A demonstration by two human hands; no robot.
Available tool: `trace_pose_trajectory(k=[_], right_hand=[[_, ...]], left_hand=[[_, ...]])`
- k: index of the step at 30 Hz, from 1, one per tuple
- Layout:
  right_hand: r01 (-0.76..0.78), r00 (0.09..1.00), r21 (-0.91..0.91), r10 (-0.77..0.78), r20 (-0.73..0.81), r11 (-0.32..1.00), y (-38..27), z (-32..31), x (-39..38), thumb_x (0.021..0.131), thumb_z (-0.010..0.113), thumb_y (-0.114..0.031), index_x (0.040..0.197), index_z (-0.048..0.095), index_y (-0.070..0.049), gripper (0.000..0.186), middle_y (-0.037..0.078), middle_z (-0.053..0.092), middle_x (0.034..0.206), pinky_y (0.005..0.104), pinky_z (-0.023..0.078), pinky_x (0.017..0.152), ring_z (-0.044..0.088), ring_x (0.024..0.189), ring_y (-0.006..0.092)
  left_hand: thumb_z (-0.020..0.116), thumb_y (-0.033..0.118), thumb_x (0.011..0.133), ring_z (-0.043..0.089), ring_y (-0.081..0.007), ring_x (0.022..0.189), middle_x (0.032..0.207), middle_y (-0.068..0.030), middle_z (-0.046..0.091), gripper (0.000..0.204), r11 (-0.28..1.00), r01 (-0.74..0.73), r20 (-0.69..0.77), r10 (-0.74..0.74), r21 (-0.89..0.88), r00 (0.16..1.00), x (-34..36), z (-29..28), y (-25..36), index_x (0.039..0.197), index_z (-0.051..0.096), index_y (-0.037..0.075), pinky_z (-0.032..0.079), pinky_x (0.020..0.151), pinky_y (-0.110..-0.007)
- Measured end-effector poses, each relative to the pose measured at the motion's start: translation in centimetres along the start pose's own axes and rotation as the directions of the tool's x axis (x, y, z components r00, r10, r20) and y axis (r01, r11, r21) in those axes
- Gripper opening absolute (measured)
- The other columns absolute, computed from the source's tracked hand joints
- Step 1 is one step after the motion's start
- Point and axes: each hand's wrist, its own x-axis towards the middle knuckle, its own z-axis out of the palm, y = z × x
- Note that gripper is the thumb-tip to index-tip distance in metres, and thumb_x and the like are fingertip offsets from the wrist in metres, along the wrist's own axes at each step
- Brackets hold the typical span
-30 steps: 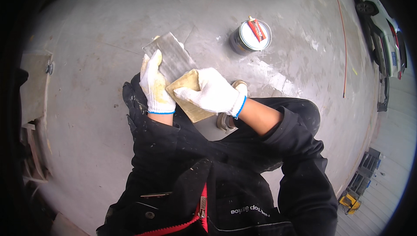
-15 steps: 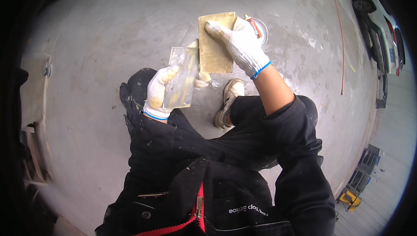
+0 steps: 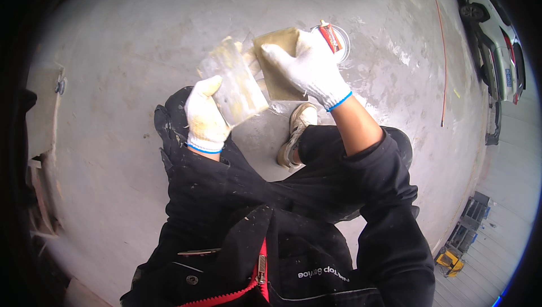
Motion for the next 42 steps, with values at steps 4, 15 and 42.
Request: trace_pose_trajectory(k=[4,15,42], right_hand=[[-0.126,0.991,0.099,0.129,-0.027,0.987,-0.6,-1.7,0.4,0.094,0.076,-0.038,0.108,0.076,-0.001,0.04,0.01,0.079,0.088,0.0332,0.06,0.076,0.077,0.082,0.0185],[-0.006,0.987,-0.221,0.042,0.156,0.975,-2.4,-0.5,-0.5,0.094,0.076,-0.041,0.109,0.074,-0.001,0.043,0.013,0.078,0.09,0.034,0.06,0.073,0.076,0.08,0.0211],[0.445,0.746,0.074,-0.415,0.52,0.893,-1.8,1.4,-1.1,0.095,0.073,-0.036,0.088,0.076,0.001,0.038,0.018,0.066,0.061,0.038,0.052,0.05,0.068,0.052,0.0289]], left_hand=[[0.049,0.03,0.102,0.059,-0.0483,0.131,0.154,-0.0289,0.049,0.067,0.991,0.076,0.137,-0.09,0.111,0.986,0.3,-1.2,1.2,0.159,0.034,-0.003,0.054,0.106,-0.056],[0.057,0.013,0.098,0.072,-0.0378,0.104,0.118,-0.0254,0.068,0.042,0.825,0.345,0.132,-0.442,0.447,0.887,-1.4,-1.4,0.9,0.135,0.052,-0.006,0.062,0.089,-0.047],[0.056,-0.012,0.09,0.07,-0.034,0.101,0.109,-0.0212,0.066,0.059,0.77,0.36,0.163,-0.507,0.526,0.846,-0.6,-3.8,0.9,0.147,0.046,-0.002,0.062,0.092,-0.058]])
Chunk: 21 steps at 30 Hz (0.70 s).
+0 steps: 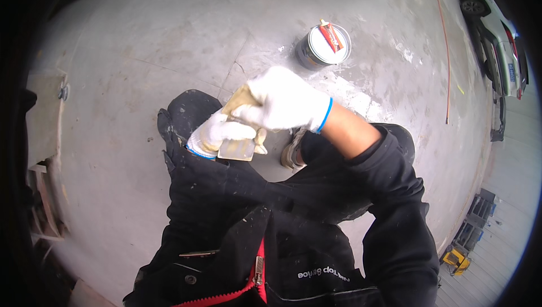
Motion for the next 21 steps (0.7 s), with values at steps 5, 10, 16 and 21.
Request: trace_pose_trajectory(k=[5,10,16,21], right_hand=[[0.077,0.994,-0.07,-0.082,-0.065,0.995,-0.1,0.0,0.2,0.096,0.071,-0.034,0.084,0.076,-0.003,0.034,0.016,0.065,0.059,0.0362,0.056,0.055,0.07,0.055,0.0279],[-0.222,0.966,0.046,0.226,-0.126,0.974,-0.6,-0.8,0.0,0.095,0.07,-0.032,0.1,0.077,-0.006,0.027,0.016,0.071,0.072,0.0384,0.057,0.06,0.072,0.063,0.029],[-0.205,0.979,0.001,0.205,0.01,0.979,-0.8,-1.0,-0.2,0.093,0.076,-0.025,0.105,0.079,-0.005,0.023,0.012,0.074,0.075,0.0335,0.058,0.062,0.073,0.066,0.0235],[0.107,0.994,-0.127,-0.109,-0.005,0.986,-0.6,-0.6,-0.3,0.095,0.07,-0.029,0.09,0.076,-0.007,0.024,0.013,0.066,0.063,0.038,0.056,0.058,0.07,0.059,0.0303]], left_hand=[[0.063,0.0,0.093,0.07,-0.0322,0.102,0.11,-0.0208,0.067,0.054,0.996,-0.07,0.108,0.063,0.061,0.992,0.3,-0.4,-0.2,0.145,0.049,-0.003,0.062,0.092,-0.058],[0.087,0.043,0.086,0.07,-0.0319,0.102,0.114,-0.02,0.066,0.094,0.987,-0.06,0.16,0.084,-0.15,0.984,0.8,-0.4,-0.4,0.153,0.04,-0.002,0.062,0.093,-0.058],[0.079,0.086,0.057,0.071,-0.0304,0.097,0.112,-0.0189,0.066,0.134,0.991,-0.091,0.069,0.098,-0.1,0.993,0.6,0.2,-0.6,0.151,0.042,-0.001,0.065,0.086,-0.053],[0.07,0.095,0.05,0.072,-0.028,0.091,0.104,-0.0165,0.068,0.14,0.99,-0.057,0.139,0.075,-0.126,0.988,0.5,0.2,-0.9,0.149,0.044,-0.001,0.066,0.08,-0.052]])
